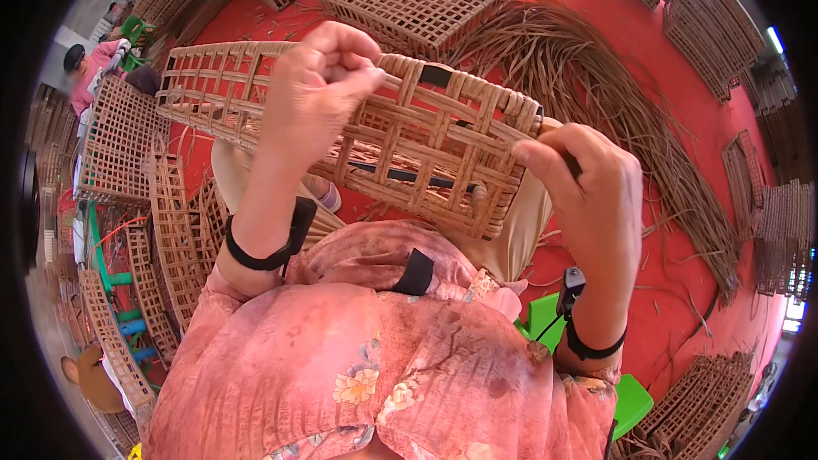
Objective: The recorder is weaving bamboo or wood strips into a rectangular frame to create furniture components.
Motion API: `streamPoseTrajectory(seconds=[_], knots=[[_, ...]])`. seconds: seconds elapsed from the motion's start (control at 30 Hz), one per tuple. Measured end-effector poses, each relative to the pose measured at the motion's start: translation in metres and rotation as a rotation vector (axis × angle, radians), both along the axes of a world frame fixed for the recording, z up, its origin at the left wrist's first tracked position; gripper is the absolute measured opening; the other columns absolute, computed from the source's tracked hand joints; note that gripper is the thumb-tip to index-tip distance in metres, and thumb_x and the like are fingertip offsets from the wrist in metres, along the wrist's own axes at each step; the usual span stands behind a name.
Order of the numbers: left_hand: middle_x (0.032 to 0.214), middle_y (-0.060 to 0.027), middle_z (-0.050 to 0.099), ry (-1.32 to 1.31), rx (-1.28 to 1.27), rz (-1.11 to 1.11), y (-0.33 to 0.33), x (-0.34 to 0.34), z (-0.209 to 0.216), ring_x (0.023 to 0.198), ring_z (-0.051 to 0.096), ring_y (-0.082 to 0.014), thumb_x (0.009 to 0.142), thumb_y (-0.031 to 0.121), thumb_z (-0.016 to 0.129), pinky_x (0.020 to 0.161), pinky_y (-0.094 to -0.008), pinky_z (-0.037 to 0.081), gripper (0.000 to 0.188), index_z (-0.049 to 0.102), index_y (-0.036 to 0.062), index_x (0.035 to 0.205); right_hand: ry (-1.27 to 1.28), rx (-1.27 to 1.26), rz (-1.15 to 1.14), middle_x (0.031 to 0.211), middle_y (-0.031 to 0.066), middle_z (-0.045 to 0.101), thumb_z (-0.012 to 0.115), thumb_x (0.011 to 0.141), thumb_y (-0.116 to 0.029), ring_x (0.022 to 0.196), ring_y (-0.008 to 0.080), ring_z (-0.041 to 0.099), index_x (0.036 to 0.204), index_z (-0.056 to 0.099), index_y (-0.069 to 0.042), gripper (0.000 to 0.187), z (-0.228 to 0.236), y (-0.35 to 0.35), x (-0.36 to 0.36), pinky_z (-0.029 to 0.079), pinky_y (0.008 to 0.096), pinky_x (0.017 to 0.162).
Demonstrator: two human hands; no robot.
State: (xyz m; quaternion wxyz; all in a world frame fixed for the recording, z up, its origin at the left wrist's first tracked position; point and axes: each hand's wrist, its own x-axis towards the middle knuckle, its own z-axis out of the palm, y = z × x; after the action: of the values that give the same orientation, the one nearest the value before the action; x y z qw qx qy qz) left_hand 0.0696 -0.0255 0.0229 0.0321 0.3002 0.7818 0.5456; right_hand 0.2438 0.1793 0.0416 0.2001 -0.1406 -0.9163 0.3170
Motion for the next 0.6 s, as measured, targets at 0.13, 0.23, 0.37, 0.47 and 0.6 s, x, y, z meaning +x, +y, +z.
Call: streamPoseTrajectory(seconds=[0.13,0.23,0.37,0.47,0.6], knots=[[0.08,0.0035,0.063,0.056,-0.071,0.085,-0.022,-0.013,-0.006,0.073,0.059,-0.0041,0.087,0.006,0.069,0.068,-0.0211,0.048,0.013,0.067,0.003,0.1,-0.03,-0.07,-0.052,0.07,0.0092,0.063,0.072,0.083,-0.013,0.062,0.0143,0.055,0.084,0.068,0.004,0.018,0.011,0.007,0.013,0.044,0.0297,0.059],[0.081,-0.0003,0.062,0.335,-0.183,0.113,-0.022,-0.008,-0.009,0.071,0.06,-0.0103,0.086,0.007,0.072,0.066,-0.0252,0.049,0.011,0.071,0.0046,0.096,0.033,-0.063,0.014,0.07,0.0073,0.061,0.073,0.084,-0.013,0.062,0.0117,0.052,0.084,0.067,0.005,0.018,0.008,0.017,0.016,0.042,0.028,0.057],[0.084,-0.0064,0.063,0.541,-0.307,0.162,-0.025,-0.008,-0.007,0.074,0.064,-0.0206,0.085,0.01,0.071,0.067,-0.0324,0.05,0.009,0.071,0.0054,0.093,-0.017,-0.11,0.032,0.07,0.0067,0.06,0.073,0.085,-0.012,0.061,0.0117,0.05,0.085,0.067,0.004,0.017,0.008,0.013,0.002,0.041,0.0277,0.057],[0.087,-0.0092,0.064,0.538,-0.34,0.223,-0.035,-0.011,-0.007,0.076,0.065,-0.0256,0.087,0.012,0.068,0.067,-0.0365,0.051,0.009,0.069,0.0063,0.094,-0.003,-0.104,0.03,0.069,0.0067,0.059,0.074,0.085,-0.011,0.061,0.0115,0.05,0.085,0.067,0.004,0.017,0.003,0.01,-0.005,0.042,0.028,0.057],[0.088,-0.0134,0.067,0.524,-0.433,0.25,-0.035,-0.002,-0.002,0.077,0.066,-0.0291,0.092,0.013,0.063,0.065,-0.0392,0.051,0.008,0.062,0.0075,0.098,0.006,-0.025,0.048,0.069,0.0073,0.059,0.074,0.085,-0.012,0.061,0.0118,0.051,0.085,0.067,0.004,0.018,0.003,0.003,-0.009,0.042,0.0278,0.058]])
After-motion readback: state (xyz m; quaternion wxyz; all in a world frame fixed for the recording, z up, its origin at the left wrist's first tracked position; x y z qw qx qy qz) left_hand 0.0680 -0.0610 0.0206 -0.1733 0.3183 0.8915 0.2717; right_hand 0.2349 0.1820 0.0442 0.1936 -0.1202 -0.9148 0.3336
